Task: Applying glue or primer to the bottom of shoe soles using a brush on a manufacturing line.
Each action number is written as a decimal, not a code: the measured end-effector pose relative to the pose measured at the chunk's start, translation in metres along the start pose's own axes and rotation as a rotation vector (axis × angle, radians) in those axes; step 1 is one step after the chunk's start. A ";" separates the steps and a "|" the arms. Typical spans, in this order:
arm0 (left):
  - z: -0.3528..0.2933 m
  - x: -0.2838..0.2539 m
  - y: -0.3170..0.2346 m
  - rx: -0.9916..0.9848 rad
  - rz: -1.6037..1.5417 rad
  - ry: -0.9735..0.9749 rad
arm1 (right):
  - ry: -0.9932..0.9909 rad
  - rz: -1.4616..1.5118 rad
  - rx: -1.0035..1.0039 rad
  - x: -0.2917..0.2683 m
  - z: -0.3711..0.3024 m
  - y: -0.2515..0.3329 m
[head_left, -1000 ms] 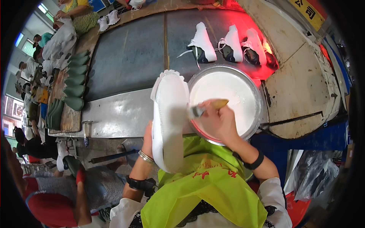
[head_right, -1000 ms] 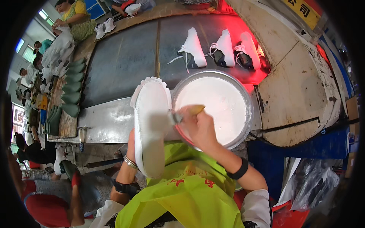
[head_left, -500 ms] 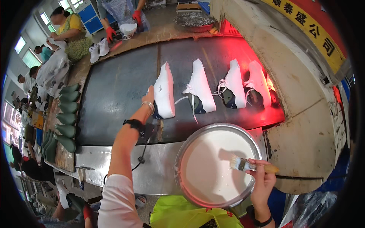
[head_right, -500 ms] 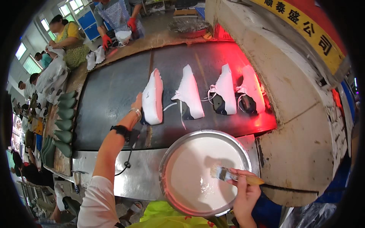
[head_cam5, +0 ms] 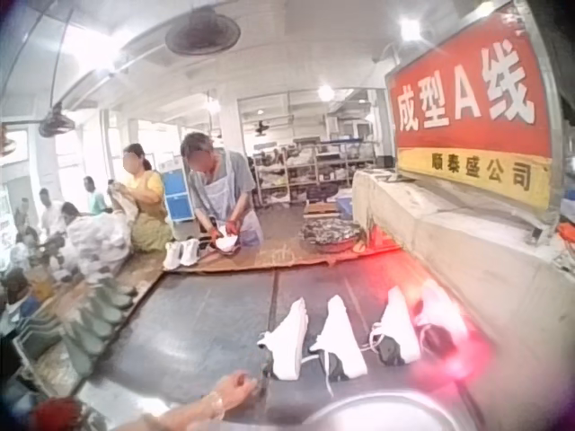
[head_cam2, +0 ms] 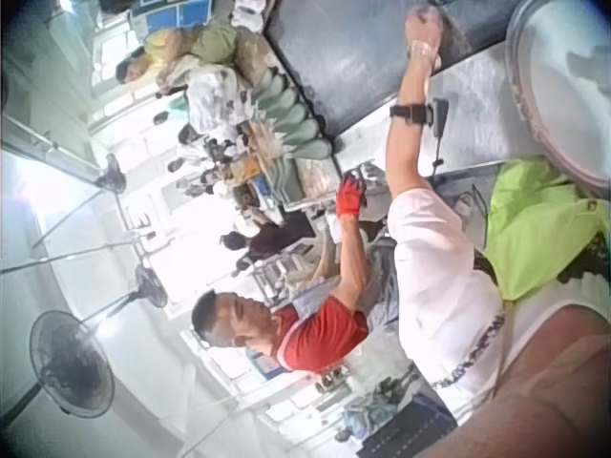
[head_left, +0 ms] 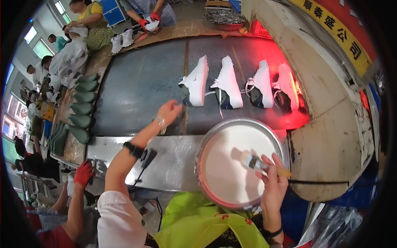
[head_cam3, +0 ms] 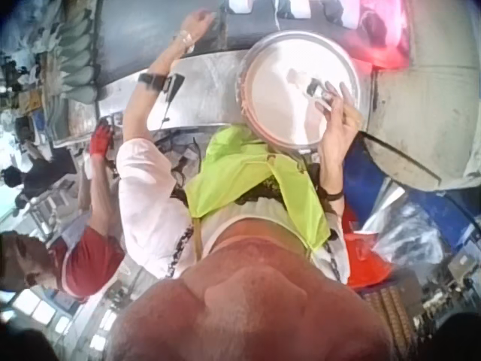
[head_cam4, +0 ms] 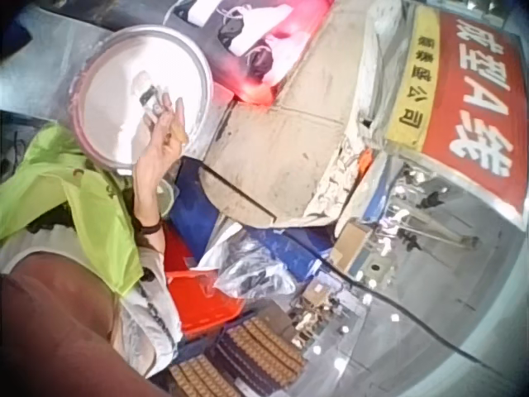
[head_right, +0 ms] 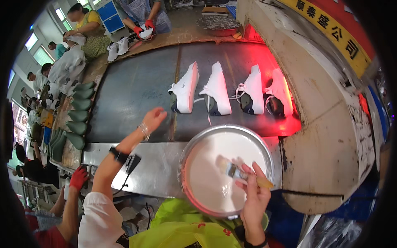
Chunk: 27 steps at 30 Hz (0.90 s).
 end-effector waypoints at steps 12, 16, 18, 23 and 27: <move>-0.359 -0.044 -0.124 -0.145 -0.938 0.458 | 0.334 -0.283 -0.687 0.027 -0.108 0.007; -0.371 -0.117 -0.182 0.462 -0.902 0.235 | 0.307 -0.276 -0.631 0.010 -0.125 -0.002; -0.391 -0.172 -0.218 0.846 -0.696 0.037 | 0.255 -0.104 -0.479 -0.005 -0.145 0.002; -0.508 -0.147 -0.250 0.768 -1.024 -0.439 | 0.289 -0.025 -0.431 -0.003 -0.155 -0.006; -0.594 -0.081 -0.285 0.627 -1.428 -0.707 | 0.337 -0.015 -0.541 -0.016 -0.153 -0.011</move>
Point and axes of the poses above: each hand's wrist, its own z-axis towards the middle knuckle, its own x-axis out of the palm, y = z × x, the point moved 1 cm from there along z, towards the middle knuckle, and after that the axes turned 6 degrees about -y, right-handed, at the moved point
